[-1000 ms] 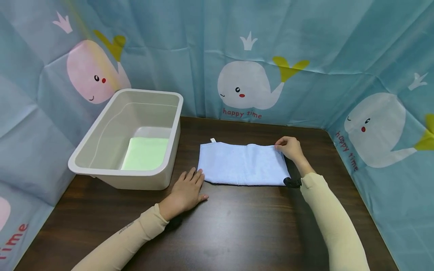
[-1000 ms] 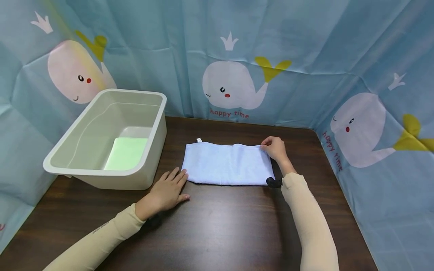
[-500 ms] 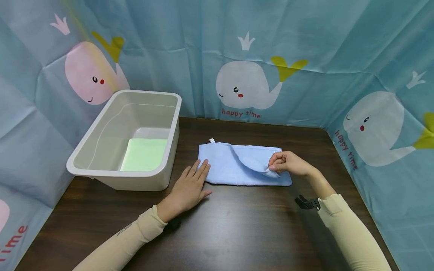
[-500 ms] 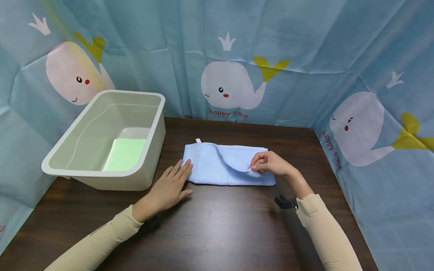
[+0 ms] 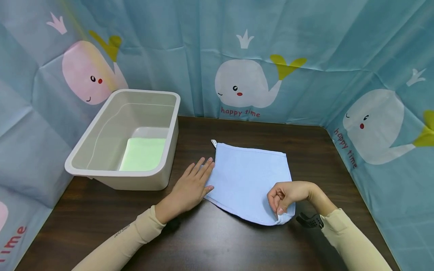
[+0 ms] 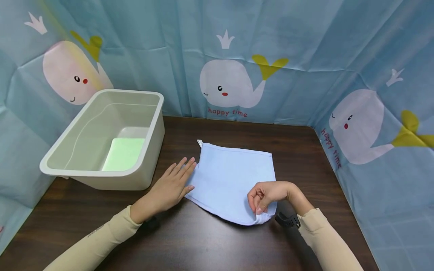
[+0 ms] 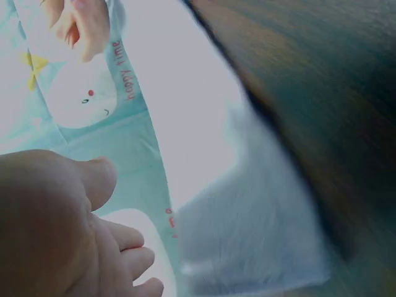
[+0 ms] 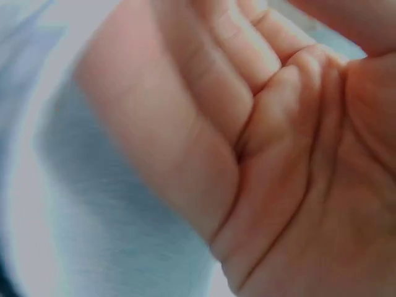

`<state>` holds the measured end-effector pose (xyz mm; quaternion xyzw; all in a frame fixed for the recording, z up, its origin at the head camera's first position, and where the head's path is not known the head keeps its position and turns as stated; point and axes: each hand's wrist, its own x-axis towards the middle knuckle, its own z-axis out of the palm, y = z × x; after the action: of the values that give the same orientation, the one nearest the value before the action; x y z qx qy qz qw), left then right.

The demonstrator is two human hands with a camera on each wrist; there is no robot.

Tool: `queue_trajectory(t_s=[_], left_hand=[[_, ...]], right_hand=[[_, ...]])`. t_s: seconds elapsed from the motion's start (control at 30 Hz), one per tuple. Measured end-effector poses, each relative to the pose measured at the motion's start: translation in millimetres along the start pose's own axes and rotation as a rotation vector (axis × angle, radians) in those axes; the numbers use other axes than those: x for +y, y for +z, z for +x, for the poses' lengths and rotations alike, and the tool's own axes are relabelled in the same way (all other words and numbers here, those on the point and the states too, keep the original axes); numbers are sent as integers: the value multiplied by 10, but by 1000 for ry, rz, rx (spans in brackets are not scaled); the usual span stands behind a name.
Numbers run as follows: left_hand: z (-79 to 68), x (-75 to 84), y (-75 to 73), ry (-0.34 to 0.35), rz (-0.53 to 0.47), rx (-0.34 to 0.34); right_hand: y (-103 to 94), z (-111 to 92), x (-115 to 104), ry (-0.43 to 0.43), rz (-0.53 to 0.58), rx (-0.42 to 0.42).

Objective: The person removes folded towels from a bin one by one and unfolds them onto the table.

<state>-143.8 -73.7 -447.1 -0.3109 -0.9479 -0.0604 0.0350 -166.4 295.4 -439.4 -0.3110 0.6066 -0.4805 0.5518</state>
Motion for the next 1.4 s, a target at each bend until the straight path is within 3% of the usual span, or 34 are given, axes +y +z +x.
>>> queue_trajectory(t_s=[0.1, 0.3, 0.43, 0.6, 0.67, 0.83, 0.9, 0.97, 1.03, 1.17, 1.27, 1.4], left_hand=[[-11, -9, 24, 5, -18, -45], [-133, 4, 101, 63, -54, -161], [-272, 31, 115, 109, -58, -190], [-480, 41, 114, 152, -50, -191], [-554, 39, 112, 171, -38, -198], [-659, 29, 126, 186, 1, -218], [-673, 29, 139, 178, -3, -239], [-676, 27, 152, 171, -16, -265], [-671, 27, 169, 167, -38, -283], [-646, 24, 156, 161, -45, -284], [-637, 17, 125, 159, -52, -285], [-640, 4, 111, 155, -71, -289]], right_hand=[[46, -6, 47, 97, -34, 24], [74, 13, 117, 259, -117, 170], [36, -7, 101, 269, -121, 191], [-138, -78, 30, 196, -158, 247], [-257, -95, -3, 168, -210, 380], [-577, -52, -40, 188, -412, 893], [-684, -11, -37, 214, -484, 1032], [-782, 26, -42, 246, -546, 1104], [-878, 36, -41, 307, -592, 1140], [-1087, -46, -47, 516, -650, 1156], [-1221, -134, -55, 648, -643, 1116], [-1323, -180, -66, 722, -609, 1033]])
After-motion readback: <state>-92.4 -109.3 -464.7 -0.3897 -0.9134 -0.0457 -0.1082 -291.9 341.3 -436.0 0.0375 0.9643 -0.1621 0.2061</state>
